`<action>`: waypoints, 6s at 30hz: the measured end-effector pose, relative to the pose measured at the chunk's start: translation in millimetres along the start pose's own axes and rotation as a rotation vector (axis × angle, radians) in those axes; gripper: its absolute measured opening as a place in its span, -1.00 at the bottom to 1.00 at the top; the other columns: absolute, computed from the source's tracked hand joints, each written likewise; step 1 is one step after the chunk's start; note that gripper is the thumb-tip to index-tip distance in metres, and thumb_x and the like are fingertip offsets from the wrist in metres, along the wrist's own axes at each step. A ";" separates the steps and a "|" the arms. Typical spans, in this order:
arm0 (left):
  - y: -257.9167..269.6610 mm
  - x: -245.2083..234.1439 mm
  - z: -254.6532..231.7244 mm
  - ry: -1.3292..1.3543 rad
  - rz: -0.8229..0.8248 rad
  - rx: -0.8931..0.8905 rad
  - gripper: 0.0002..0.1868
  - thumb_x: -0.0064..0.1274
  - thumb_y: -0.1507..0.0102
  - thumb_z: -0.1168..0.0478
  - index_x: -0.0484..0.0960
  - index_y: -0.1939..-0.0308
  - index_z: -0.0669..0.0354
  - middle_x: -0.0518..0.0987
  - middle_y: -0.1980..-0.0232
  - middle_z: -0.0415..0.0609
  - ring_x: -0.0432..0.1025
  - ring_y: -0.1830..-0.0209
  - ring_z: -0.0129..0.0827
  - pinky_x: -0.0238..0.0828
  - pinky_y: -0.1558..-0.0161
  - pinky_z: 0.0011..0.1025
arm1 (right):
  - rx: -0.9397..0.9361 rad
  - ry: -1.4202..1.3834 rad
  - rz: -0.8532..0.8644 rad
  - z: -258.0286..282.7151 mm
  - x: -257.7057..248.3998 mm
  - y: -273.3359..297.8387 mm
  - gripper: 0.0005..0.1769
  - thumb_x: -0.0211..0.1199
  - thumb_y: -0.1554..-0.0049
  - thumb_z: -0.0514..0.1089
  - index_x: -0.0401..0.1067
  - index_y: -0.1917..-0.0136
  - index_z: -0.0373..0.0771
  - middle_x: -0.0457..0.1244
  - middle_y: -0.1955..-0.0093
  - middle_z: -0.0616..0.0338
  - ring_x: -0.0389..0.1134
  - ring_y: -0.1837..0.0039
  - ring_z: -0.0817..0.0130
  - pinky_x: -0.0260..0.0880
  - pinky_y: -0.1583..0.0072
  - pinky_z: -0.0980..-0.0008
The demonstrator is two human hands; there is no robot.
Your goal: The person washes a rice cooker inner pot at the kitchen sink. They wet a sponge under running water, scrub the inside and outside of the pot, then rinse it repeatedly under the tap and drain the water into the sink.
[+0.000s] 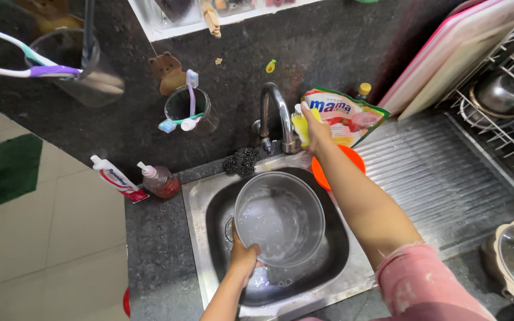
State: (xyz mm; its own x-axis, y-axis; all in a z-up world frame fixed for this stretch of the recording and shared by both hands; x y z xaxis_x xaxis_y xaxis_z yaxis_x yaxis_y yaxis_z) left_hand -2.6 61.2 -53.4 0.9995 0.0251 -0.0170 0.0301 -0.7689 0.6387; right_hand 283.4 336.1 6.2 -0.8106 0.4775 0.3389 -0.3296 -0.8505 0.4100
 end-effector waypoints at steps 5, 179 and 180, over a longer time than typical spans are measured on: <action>-4.5 4.4 3.0 0.099 0.040 0.023 0.14 -0.22 -0.09 0.58 -0.26 -0.57 -0.52 0.31 -0.46 0.11 0.55 -0.14 0.12 0.65 0.29 -0.11 | 0.001 0.132 -0.116 7.5 -5.1 -5.8 -0.48 0.47 0.11 0.03 0.48 -0.06 -0.26 0.39 0.09 0.09 0.44 0.17 0.25 0.43 0.20 0.21; -8.7 22.3 117.1 0.178 0.302 -0.180 -0.27 -0.13 -0.20 0.42 0.10 -0.46 0.13 0.38 -0.25 0.27 0.53 0.13 0.02 0.74 0.31 -0.11 | -0.455 1.789 0.971 -290.6 -55.3 224.5 -0.51 0.29 0.02 -0.09 0.50 -0.22 0.06 0.23 -0.34 0.12 0.33 -0.31 0.12 0.39 -0.27 0.19; -5.0 19.1 110.1 0.172 0.275 -0.176 -0.21 -0.13 -0.17 0.44 0.02 -0.47 0.01 0.37 -0.26 0.21 0.51 0.11 -0.01 0.72 0.31 -0.11 | -0.359 1.840 1.008 -291.8 -70.0 225.1 -0.47 0.33 0.05 -0.07 0.48 -0.23 0.05 0.23 -0.31 0.11 0.33 -0.33 0.13 0.38 -0.28 0.19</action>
State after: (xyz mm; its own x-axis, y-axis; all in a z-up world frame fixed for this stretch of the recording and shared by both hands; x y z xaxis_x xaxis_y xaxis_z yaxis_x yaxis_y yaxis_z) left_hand 16.6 -4.9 -141.6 0.9545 -0.0486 0.2942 -0.2558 -0.6408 0.7238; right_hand 124.8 46.9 -172.3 -0.0795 -0.5728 -0.8158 0.5380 -0.7137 0.4486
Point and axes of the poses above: each hand's wrist, its own y-axis away from the middle knuckle, its own x-axis out of the palm, z = x × y, the point moved 8 cm from there along -y, towards the middle knuckle
